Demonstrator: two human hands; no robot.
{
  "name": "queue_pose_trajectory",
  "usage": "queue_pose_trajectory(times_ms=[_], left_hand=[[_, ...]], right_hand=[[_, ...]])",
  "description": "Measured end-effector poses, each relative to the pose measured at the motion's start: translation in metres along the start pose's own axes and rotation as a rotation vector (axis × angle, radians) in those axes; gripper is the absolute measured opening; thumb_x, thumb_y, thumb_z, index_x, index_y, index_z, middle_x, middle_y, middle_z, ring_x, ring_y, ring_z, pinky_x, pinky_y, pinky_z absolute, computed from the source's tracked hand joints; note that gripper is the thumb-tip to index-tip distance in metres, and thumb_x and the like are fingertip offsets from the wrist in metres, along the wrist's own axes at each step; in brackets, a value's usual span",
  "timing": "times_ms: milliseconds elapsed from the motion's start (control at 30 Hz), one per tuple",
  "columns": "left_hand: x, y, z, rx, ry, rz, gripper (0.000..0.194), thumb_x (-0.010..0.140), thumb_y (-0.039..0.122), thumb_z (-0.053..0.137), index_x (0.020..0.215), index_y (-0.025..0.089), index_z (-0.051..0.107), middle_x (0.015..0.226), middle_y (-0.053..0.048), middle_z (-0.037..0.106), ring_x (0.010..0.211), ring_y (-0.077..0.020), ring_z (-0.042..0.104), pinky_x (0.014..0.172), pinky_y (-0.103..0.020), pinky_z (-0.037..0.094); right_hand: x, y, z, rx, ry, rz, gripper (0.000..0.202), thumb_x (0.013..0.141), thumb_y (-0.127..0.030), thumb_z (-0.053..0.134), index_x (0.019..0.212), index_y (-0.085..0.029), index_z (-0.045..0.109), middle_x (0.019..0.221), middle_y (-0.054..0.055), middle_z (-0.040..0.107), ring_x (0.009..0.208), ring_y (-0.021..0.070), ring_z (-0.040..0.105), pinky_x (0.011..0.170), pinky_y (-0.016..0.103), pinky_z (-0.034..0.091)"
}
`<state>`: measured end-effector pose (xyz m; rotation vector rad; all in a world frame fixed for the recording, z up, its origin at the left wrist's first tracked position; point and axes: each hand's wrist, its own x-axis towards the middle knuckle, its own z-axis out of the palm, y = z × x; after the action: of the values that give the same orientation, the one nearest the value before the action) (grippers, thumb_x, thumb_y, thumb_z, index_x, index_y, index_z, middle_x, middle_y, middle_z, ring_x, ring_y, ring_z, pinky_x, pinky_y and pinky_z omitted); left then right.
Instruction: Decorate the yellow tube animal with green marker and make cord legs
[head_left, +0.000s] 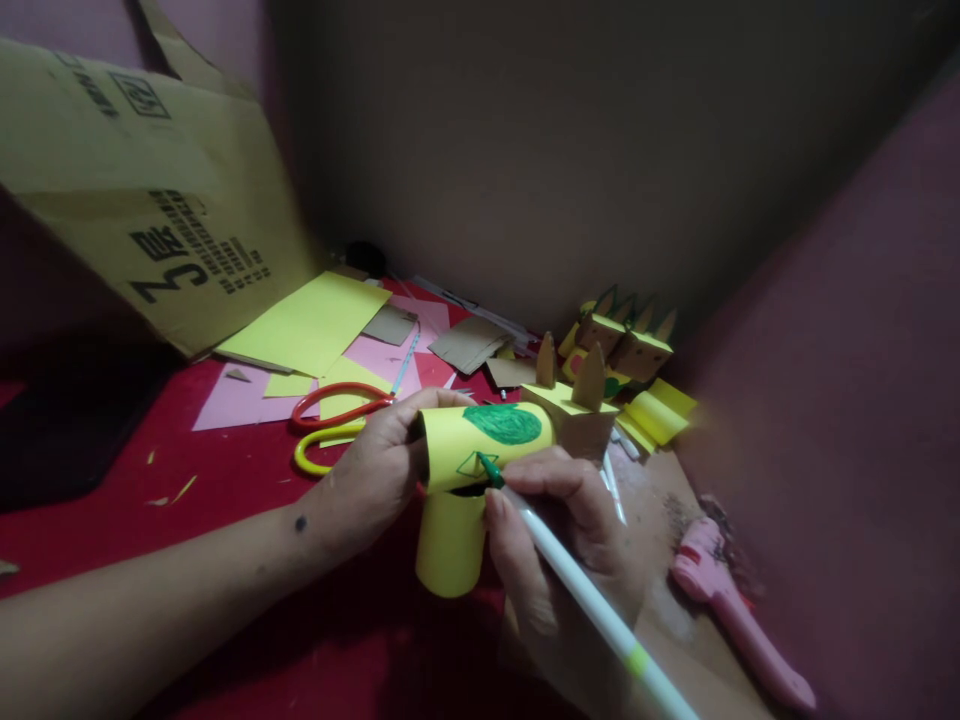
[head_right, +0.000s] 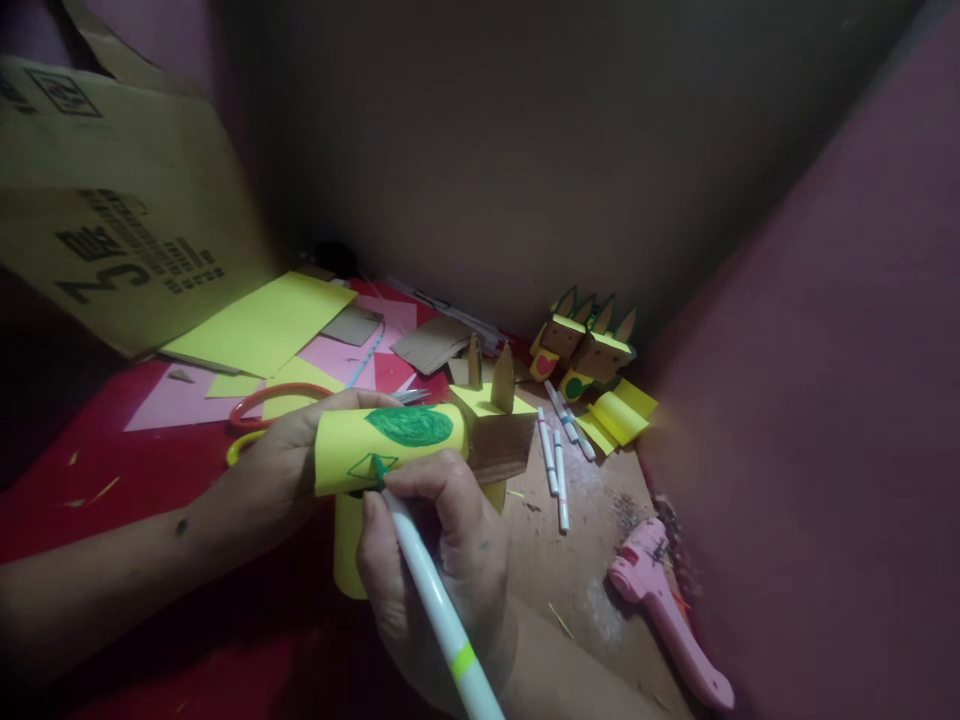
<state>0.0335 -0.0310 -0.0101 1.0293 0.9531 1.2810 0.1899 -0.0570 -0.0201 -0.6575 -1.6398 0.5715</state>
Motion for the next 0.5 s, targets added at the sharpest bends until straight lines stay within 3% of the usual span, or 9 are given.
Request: queue_pose_trajectory(times_ms=[500], left_hand=[[-0.0011,0.0007,0.0010,0.037,-0.016,0.024,0.031,0.079,0.035,0.075,0.107,0.023,0.068,0.101,-0.005,0.076,0.093,-0.0280,0.071,0.082,-0.037,0.056]], right_hand=[[0.0004,0.0004,0.0004,0.015,0.002,-0.017,0.021,0.091,-0.012,0.063,0.104,-0.028,0.058,0.079,-0.002,0.053,0.062,0.0112,0.049,0.057,0.025,0.043]])
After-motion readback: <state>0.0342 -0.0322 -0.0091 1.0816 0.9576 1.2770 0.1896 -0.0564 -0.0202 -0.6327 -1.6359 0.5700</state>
